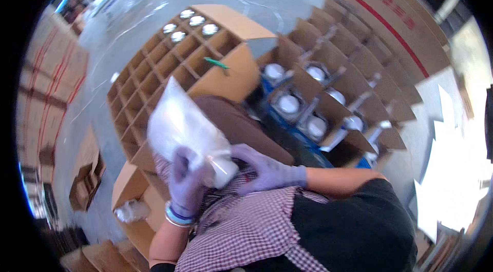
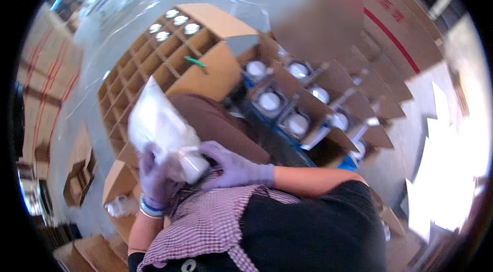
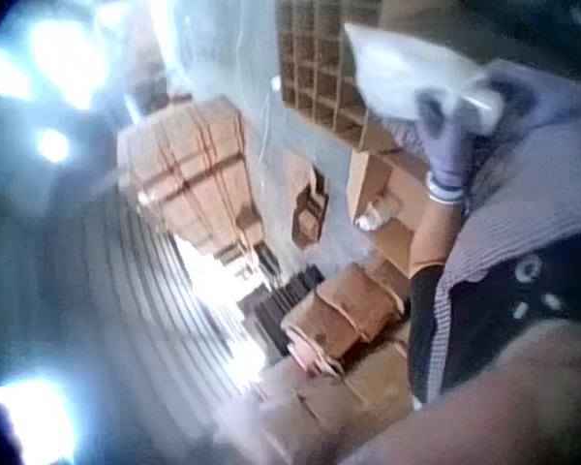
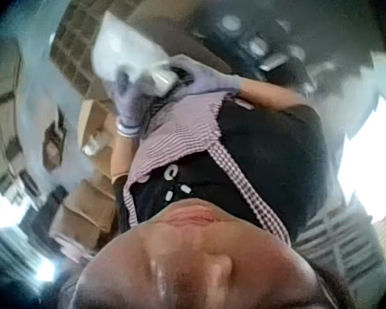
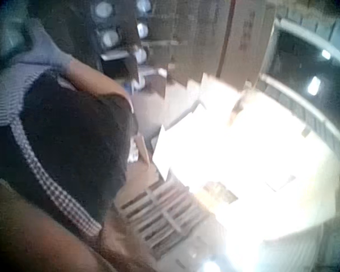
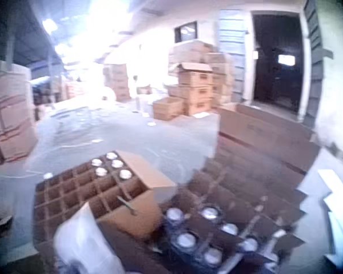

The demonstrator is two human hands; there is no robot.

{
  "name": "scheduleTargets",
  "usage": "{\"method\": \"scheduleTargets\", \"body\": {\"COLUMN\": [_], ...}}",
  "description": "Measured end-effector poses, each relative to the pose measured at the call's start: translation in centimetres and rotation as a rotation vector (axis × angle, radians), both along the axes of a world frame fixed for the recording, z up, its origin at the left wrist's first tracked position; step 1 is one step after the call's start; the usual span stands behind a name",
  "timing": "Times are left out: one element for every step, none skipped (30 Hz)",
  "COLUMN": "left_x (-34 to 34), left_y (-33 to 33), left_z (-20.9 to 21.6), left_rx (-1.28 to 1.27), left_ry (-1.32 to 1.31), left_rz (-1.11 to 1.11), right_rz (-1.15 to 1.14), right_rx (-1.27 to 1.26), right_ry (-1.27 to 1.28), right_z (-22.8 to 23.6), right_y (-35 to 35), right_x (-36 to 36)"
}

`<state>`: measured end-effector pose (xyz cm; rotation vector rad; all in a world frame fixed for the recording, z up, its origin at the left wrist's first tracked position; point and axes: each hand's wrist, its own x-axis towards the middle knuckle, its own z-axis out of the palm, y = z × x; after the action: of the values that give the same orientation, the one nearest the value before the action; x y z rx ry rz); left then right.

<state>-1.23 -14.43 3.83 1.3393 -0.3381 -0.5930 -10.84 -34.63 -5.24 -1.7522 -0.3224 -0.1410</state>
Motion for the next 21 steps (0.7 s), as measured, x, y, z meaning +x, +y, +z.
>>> {"method": "scheduleTargets", "body": {"left_x": [-0.2,-0.4,-0.5,-0.5,-0.6,-1.9,-3.0,-4.4,-5.7,-6.2,-6.4,-6.4,-6.0,-5.2,-4.3,-3.2,-2.4,-1.6,-0.9,-0.8,-0.6], "left_y": [-2.0,-4.3,-5.7,-7.1,-8.4,-10.0,-11.1,-12.3,-13.4,-13.6,-13.6,-13.7,-13.6,-13.1,-12.5,-12.0,-11.3,-10.4,-9.9,-9.3,-8.9], "left_z": [0.3,0.5,1.1,1.8,2.4,3.5,4.4,5.5,6.3,6.1,5.7,6.5,7.2,6.7,5.9,4.7,3.9,3.2,2.4,1.5,0.8], "left_rx": [-0.059,-0.12,-0.018,0.065,0.109,0.063,0.022,-0.037,-0.098,-0.102,-0.138,-0.162,-0.182,-0.151,-0.119,-0.094,-0.059,0.021,0.092,0.138,0.149], "left_ry": [-0.073,-0.145,-0.375,-0.628,-0.866,-0.58,-0.285,-0.311,-0.335,-0.383,-0.412,-0.514,-0.618,-0.72,-0.657,-0.593,-0.532,-0.533,-0.534,-0.452,-0.418], "left_rz": [0.047,0.08,-0.036,-0.128,-0.192,-0.327,-0.445,-0.573,-0.711,-0.847,-1.042,-1.185,-1.315,-1.322,-1.262,-1.207,-1.138,-1.041,-0.952,-0.864,-0.845], "right_rz": [-0.065,-0.15,-0.233,-0.352,-0.473,-0.523,-0.552,-0.572,-0.601,-0.637,-0.69,-0.787,-0.859,-0.966,-0.978,-1.014,-1.097,-1.189,-1.225,-1.256,-1.286], "right_rx": [-0.048,0.0,0.049,0.104,0.16,0.46,0.517,0.485,0.453,0.331,0.207,0.333,0.339,0.233,0.243,0.168,0.067,0.07,-0.008,-0.088,-0.166], "right_ry": [0.044,0.034,0.016,0.041,0.063,0.107,0.154,0.129,0.104,0.093,0.084,0.283,0.334,0.371,0.366,0.355,0.431,0.59,0.611,0.631,0.648], "right_z": [0.0,0.0,0.3,0.0,-0.6,-0.8,0.9,0.3,-0.2,2.0,4.0,6.4,9.0,9.0,10.3,11.1,11.1,12.5,12.1,11.0,10.2], "right_y": [0.4,0.6,0.5,0.2,-0.3,-0.7,-2.1,-3.4,-5.0,-6.6,-8.3,-9.7,-10.8,-12.0,-12.9,-13.6,-14.4,-14.0,-14.1,-14.7,-15.0], "right_x": [-0.6,-1.4,-2.1,-2.4,-2.8,-3.0,-3.9,-4.7,-6.3,-8.6,-11.4,-13.8,-17.0,-20.0,-22.5,-25.1,-27.4,-28.3,-29.7,-31.1,-31.8]}}
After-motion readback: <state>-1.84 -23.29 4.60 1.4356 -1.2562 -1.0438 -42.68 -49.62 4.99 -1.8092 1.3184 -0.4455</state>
